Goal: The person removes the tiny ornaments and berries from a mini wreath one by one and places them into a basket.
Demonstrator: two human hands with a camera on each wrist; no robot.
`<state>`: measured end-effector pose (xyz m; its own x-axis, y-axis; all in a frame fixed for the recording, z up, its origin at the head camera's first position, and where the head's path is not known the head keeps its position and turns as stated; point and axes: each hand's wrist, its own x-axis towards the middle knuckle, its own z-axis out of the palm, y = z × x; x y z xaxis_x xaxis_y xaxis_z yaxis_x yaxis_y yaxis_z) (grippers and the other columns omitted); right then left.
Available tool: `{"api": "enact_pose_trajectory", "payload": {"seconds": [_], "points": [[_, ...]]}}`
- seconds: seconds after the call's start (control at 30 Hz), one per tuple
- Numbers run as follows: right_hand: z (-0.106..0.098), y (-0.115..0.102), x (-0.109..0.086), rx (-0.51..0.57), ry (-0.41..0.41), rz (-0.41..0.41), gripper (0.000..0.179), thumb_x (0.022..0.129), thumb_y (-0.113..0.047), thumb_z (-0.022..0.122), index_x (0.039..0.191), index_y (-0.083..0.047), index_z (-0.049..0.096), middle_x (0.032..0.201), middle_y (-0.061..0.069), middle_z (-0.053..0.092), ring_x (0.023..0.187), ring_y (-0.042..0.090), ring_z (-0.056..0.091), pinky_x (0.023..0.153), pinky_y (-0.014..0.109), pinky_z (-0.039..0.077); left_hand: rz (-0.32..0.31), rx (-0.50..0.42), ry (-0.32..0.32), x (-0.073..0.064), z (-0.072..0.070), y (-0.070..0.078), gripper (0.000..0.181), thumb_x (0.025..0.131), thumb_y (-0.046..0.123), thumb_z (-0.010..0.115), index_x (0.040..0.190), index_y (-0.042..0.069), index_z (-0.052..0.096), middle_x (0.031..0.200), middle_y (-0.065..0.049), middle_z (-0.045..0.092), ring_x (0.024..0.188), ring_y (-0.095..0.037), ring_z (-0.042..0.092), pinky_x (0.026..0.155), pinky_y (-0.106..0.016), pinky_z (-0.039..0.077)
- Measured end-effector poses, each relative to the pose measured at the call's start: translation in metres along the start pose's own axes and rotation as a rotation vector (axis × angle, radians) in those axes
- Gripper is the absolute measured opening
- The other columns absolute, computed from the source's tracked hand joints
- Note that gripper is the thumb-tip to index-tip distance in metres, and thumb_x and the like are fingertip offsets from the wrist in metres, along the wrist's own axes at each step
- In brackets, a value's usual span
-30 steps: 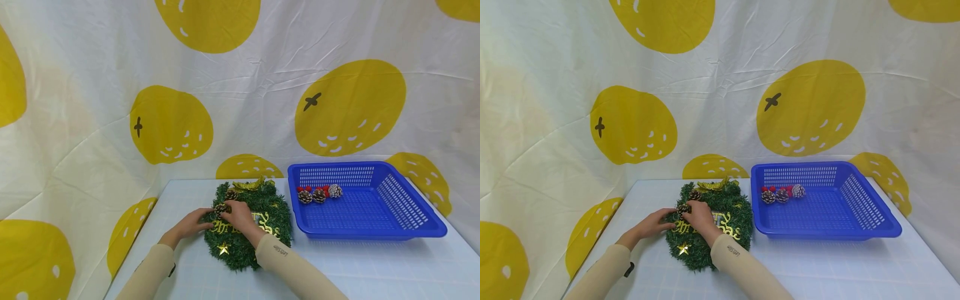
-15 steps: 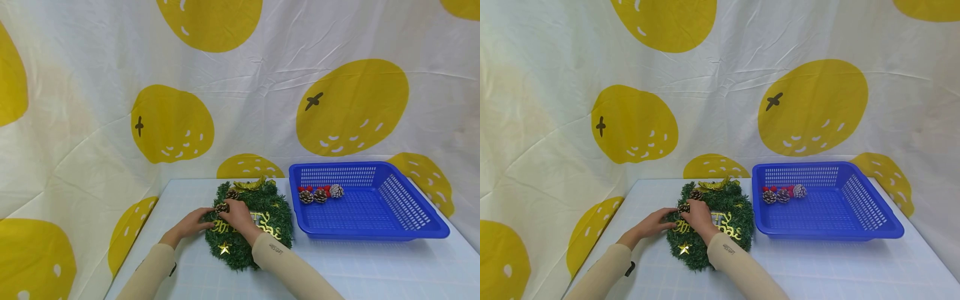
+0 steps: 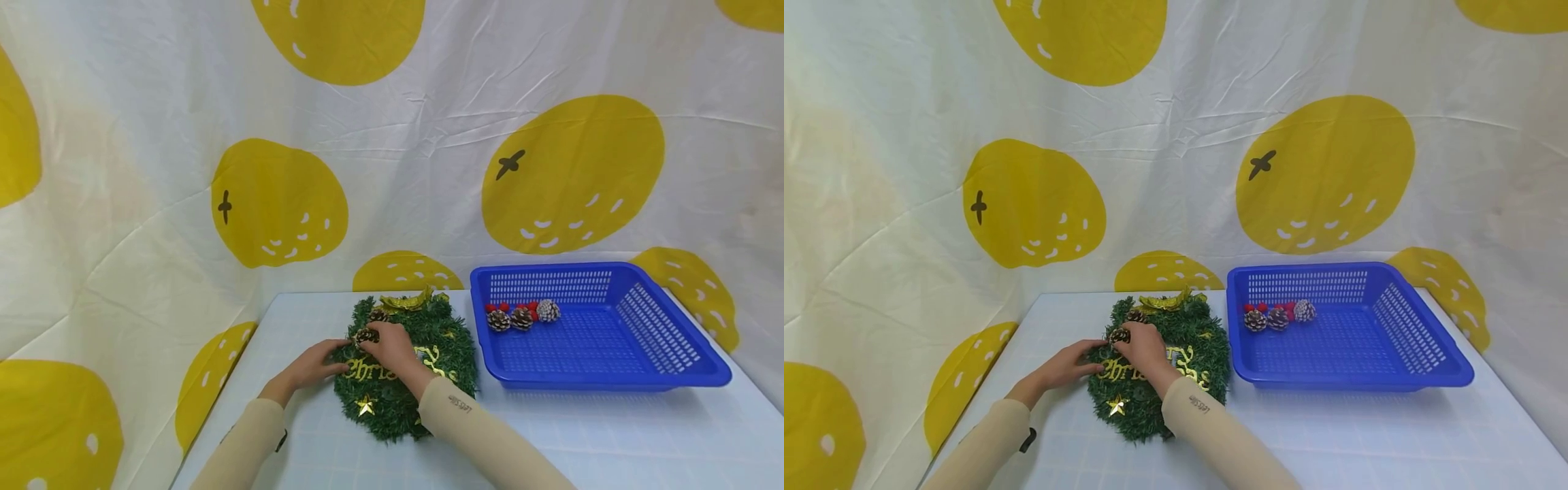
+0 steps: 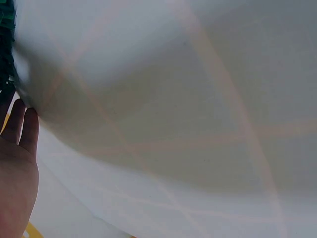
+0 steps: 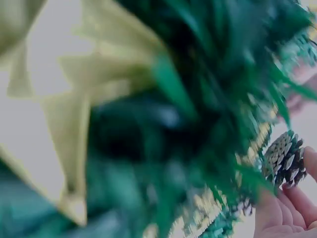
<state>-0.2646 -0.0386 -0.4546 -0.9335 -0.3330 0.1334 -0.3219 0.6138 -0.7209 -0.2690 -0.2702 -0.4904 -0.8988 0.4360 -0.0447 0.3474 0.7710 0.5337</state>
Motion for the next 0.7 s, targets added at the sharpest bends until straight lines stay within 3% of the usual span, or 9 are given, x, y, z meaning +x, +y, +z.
{"api": "enact_pose_trajectory", "payload": {"seconds": [0.2, 0.43, 0.7], "points": [[-0.022, -0.005, 0.002, 0.005, 0.004, 0.000, 0.046, 0.094, -0.028, 0.069, 0.134, -0.008, 0.059, 0.131, 0.012, 0.061, 0.091, 0.024, 0.068, 0.076, 0.040, 0.056, 0.012, 0.002, -0.005, 0.000, -0.001, 0.000, 0.062, 0.095, 0.036, 0.065, 0.144, 0.004, 0.047, 0.143, -0.019, 0.048, 0.133, -0.039, 0.043, 0.108, -0.057, 0.035], [-0.049, -0.010, 0.009, 0.030, 0.024, 0.000, 0.047, 0.097, -0.029, 0.064, 0.136, -0.005, 0.055, 0.130, 0.012, 0.061, 0.106, 0.027, 0.063, 0.085, 0.044, 0.055, 0.015, 0.002, -0.005, 0.001, -0.002, 0.000, 0.062, 0.094, 0.037, 0.065, 0.144, 0.005, 0.047, 0.143, -0.019, 0.048, 0.133, -0.039, 0.042, 0.110, -0.057, 0.034], [-0.077, -0.007, 0.018, 0.039, 0.058, 0.044, 0.050, 0.098, -0.032, 0.061, 0.139, -0.006, 0.051, 0.134, 0.013, 0.057, 0.112, 0.031, 0.060, 0.087, 0.045, 0.052, 0.012, 0.009, -0.010, -0.001, -0.002, 0.000, 0.061, 0.095, 0.037, 0.065, 0.145, 0.006, 0.047, 0.144, -0.019, 0.047, 0.133, -0.040, 0.042, 0.109, -0.057, 0.034]]}}
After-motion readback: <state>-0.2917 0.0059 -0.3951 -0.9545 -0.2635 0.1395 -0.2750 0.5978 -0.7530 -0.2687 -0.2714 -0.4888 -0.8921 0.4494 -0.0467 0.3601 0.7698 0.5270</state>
